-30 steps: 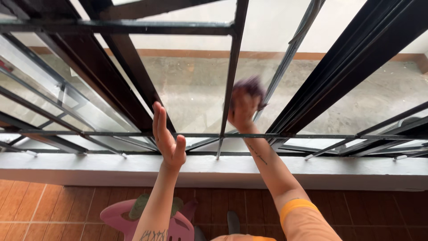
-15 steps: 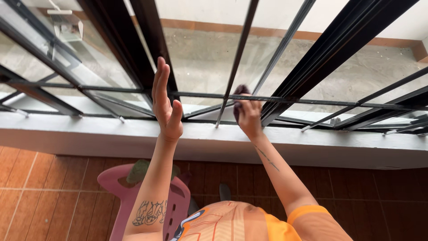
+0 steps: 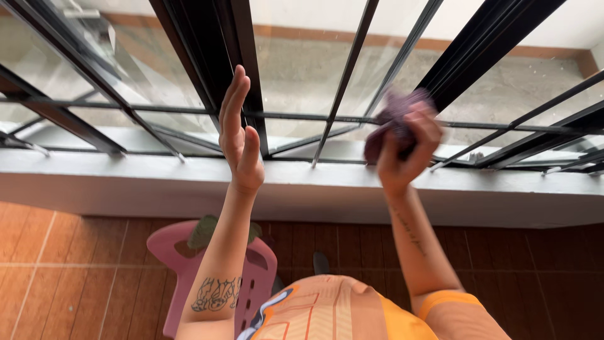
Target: The person cleans a window with metal bars using a spray bottle and two cloths. They spray the glass, wipe it with a green cloth, then switch to a purple cloth to continue wiping the panes and frames.
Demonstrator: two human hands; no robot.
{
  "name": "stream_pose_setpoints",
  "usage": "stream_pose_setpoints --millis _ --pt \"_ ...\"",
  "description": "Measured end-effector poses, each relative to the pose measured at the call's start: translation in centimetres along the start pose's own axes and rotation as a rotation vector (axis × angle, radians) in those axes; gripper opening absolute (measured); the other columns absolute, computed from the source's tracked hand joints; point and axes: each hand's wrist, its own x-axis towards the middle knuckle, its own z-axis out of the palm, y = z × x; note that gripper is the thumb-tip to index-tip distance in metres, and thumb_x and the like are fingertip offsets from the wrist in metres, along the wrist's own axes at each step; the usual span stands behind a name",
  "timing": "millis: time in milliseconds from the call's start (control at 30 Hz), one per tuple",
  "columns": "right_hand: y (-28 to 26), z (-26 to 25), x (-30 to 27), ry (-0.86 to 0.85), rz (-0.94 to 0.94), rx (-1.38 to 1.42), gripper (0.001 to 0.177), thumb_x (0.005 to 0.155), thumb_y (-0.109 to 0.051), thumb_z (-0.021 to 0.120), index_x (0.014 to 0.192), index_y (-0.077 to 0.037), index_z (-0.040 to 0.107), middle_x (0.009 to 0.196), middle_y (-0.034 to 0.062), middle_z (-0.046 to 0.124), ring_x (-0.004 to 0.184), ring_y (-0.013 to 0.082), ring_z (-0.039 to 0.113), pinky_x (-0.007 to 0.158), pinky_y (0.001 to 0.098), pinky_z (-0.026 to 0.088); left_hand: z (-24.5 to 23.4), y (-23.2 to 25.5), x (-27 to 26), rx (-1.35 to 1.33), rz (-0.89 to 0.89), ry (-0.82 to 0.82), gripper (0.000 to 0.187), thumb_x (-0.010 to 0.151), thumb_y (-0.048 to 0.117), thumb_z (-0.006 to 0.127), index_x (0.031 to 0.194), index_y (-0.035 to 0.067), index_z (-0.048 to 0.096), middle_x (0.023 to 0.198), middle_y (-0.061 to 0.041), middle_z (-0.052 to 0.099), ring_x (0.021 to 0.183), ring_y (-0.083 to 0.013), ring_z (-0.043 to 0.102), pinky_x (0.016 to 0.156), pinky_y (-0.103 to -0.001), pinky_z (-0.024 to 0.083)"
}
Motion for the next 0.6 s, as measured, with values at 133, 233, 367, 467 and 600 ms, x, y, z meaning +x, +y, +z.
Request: stream_pose_setpoints --millis 133,233,367,467,600 --pt "3.7 4.4 6.9 0.107 -0.093 0.054 0.044 0.109 -0.012 0.058 0.148 -0.012 0.039 0.151 0.0044 0.042 0.137 0.0231 0.043 0.119 0.0430 0.043 0.7 1.1 3.2 0.038 0.075 0.006 0.063 0.116 0.056 0.032 0.163 0.015 0.043 0.166 -0.003 0.040 0.158 -0.0200 0.035 0.133 -0.041 0.028" --pt "6.3 12.6 12.2 0.055 -0.154 0.095 0.047 0.116 -0.011 0.049 0.160 -0.014 0.031 0.166 0.0051 0.033 0.150 0.0251 0.033 0.127 0.0429 0.033 1.1 1.6 5.6 0.083 0.118 0.022 0.068 0.115 0.060 0.026 0.166 0.016 0.036 0.169 -0.003 0.034 0.158 -0.0195 0.029 0.133 -0.041 0.026" --pt "4.9 17.8 14.3 0.179 -0.186 -0.176 0.055 0.108 -0.027 0.048 0.158 -0.008 0.033 0.164 0.0108 0.029 0.156 0.0356 0.023 0.127 0.0483 0.025 1.4 1.7 8.5 0.129 0.154 0.011 0.072 0.114 0.065 0.021 0.165 0.015 0.028 0.173 -0.005 0.025 0.161 -0.0220 0.022 0.134 -0.043 0.022" --pt "2.5 19.3 14.7 -0.056 -0.208 -0.132 0.055 0.113 -0.030 0.048 0.159 -0.004 0.035 0.165 0.0155 0.035 0.157 0.0291 0.030 0.129 0.0542 0.026 1.5 1.6 9.6 0.129 0.155 0.002 0.073 0.115 0.065 0.020 0.167 0.014 0.025 0.174 -0.008 0.021 0.165 -0.0253 0.019 0.134 -0.045 0.020" --pt "1.2 18.0 14.7 -0.421 -0.549 -0.221 0.052 0.107 -0.041 0.059 0.153 -0.015 0.054 0.158 0.0056 0.047 0.151 0.0329 0.033 0.122 0.0509 0.029 1.7 1.7 9.5 0.073 0.134 -0.020 0.075 0.115 0.066 0.023 0.167 0.013 0.023 0.174 -0.010 0.019 0.165 -0.0274 0.018 0.135 -0.046 0.019"
